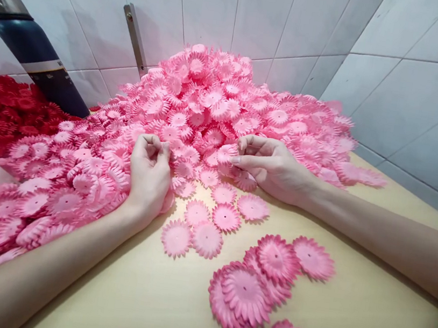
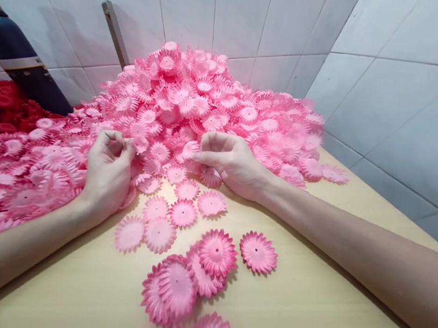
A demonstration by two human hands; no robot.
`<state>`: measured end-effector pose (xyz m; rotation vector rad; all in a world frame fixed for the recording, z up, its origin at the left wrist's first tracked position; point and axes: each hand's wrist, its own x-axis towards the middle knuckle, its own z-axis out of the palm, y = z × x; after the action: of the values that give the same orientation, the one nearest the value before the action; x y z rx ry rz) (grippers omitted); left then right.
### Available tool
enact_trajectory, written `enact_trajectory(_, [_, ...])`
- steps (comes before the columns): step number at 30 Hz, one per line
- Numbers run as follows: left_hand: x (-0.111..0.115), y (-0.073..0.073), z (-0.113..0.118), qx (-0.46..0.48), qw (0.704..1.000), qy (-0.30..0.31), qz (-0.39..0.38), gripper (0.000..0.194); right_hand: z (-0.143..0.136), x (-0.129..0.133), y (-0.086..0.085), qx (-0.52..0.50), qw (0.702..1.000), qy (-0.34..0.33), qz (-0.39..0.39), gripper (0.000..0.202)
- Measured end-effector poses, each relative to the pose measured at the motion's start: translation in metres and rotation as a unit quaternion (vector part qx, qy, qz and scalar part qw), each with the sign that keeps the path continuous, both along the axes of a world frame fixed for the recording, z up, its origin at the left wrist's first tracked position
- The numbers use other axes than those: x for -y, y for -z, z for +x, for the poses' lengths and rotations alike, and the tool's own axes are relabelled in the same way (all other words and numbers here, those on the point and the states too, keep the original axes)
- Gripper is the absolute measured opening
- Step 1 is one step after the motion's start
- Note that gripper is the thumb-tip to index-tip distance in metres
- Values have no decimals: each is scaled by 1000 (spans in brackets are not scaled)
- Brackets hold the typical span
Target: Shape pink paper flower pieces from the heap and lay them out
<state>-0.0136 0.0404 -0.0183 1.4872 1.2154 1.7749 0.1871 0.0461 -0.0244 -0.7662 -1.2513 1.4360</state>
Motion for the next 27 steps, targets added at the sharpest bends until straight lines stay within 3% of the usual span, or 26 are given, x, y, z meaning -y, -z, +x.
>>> enact_trajectory(3, [1, -1, 1, -3, 999, 39, -9, 15, -1, 2, -1, 12, 1000, 4, -2, 25])
enact_trajectory(9, [10, -4, 5, -46, 994, 89, 33, 18, -1, 3, 0, 41, 999, 5, 16, 24])
enact_trajectory(14, [16, -4, 4, -91, 972, 215, 3, 19, 0, 3, 1, 62, 997, -19, 43, 30])
enact_trajectory(27, [16, -3, 2, -110, 958, 255, -65, 28, 3, 5, -1, 85, 993, -64, 53, 28])
